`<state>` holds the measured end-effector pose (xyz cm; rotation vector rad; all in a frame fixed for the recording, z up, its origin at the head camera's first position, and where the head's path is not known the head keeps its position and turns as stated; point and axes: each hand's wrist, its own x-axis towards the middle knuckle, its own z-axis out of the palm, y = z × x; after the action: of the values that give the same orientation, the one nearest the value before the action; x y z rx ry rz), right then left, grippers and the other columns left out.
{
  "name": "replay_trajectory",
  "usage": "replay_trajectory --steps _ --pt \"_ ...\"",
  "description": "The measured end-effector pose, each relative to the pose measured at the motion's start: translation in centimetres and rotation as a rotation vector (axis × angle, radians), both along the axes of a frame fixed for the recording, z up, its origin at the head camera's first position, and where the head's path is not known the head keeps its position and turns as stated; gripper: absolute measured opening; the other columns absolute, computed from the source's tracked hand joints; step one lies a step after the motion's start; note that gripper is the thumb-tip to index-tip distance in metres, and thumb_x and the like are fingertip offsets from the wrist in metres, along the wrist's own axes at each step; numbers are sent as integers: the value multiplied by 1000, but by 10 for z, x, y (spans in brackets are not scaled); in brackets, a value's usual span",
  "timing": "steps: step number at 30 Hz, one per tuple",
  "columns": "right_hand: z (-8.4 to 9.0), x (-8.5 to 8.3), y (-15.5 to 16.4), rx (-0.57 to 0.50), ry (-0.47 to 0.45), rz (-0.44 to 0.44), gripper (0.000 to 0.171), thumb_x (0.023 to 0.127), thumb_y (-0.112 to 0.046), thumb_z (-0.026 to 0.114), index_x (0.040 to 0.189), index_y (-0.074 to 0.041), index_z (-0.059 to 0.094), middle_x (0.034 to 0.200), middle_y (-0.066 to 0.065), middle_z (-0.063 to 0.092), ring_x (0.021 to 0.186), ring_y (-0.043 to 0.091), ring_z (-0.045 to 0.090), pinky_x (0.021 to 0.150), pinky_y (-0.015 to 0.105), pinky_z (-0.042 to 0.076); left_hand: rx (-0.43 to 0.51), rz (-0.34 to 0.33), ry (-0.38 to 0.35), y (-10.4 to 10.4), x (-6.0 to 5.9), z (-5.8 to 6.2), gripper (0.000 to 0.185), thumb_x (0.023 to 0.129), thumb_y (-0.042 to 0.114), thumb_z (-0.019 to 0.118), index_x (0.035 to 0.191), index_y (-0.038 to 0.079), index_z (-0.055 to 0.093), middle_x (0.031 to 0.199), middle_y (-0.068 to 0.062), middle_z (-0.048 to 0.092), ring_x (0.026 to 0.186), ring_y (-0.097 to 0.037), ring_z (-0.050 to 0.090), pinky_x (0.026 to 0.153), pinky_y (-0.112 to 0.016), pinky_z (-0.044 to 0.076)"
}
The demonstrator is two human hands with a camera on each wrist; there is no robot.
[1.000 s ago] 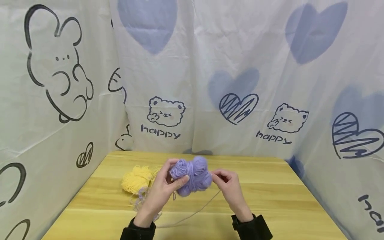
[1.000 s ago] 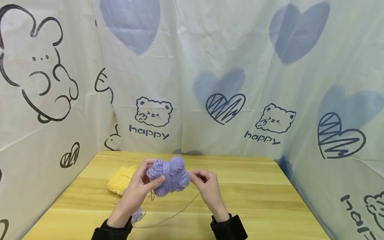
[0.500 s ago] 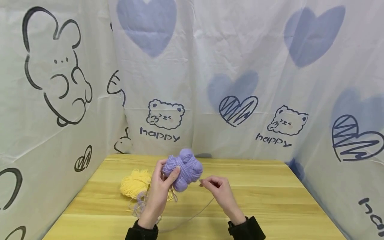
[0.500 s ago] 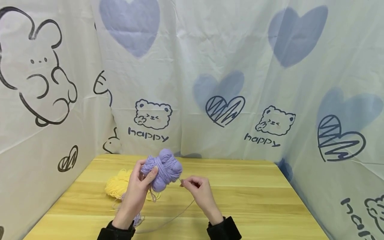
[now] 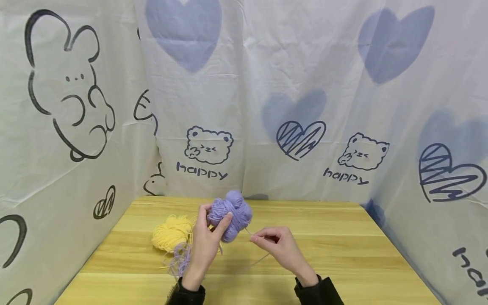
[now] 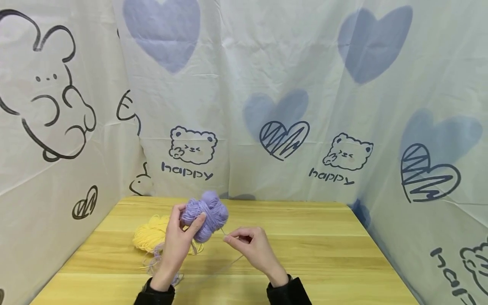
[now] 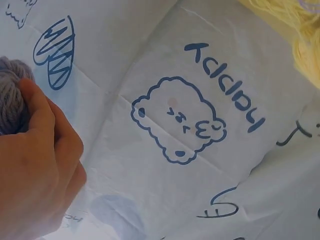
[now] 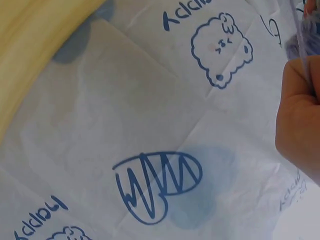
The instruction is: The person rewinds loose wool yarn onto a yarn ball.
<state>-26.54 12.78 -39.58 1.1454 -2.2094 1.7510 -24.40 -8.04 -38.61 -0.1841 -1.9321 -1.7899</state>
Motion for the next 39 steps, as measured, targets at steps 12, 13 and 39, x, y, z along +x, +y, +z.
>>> replay_trajectory --steps 12,13,39 --pt "11 -1 9 35 35 -23 11 92 -7 62 93 0 71 57 6 32 49 7 22 45 30 21 -299 -29 129 11 -1 -4 43 80 19 78 116 11 55 108 -5 57 95 -18 61 70 -19 57" --pt "12 -2 10 36 36 -29 11 92 -7 62 92 0 71 56 6 30 49 7 22 45 30 22 -313 -44 137 11 -1 -4 43 79 16 79 115 11 56 108 -5 57 95 -18 61 71 -19 57" --pt "6 -9 21 -155 -54 -44 7 89 0 64 89 6 66 73 -8 58 61 1 44 55 18 44 -433 -644 151 -7 0 -5 39 81 14 75 115 13 58 109 -8 64 97 -9 61 86 -27 55"
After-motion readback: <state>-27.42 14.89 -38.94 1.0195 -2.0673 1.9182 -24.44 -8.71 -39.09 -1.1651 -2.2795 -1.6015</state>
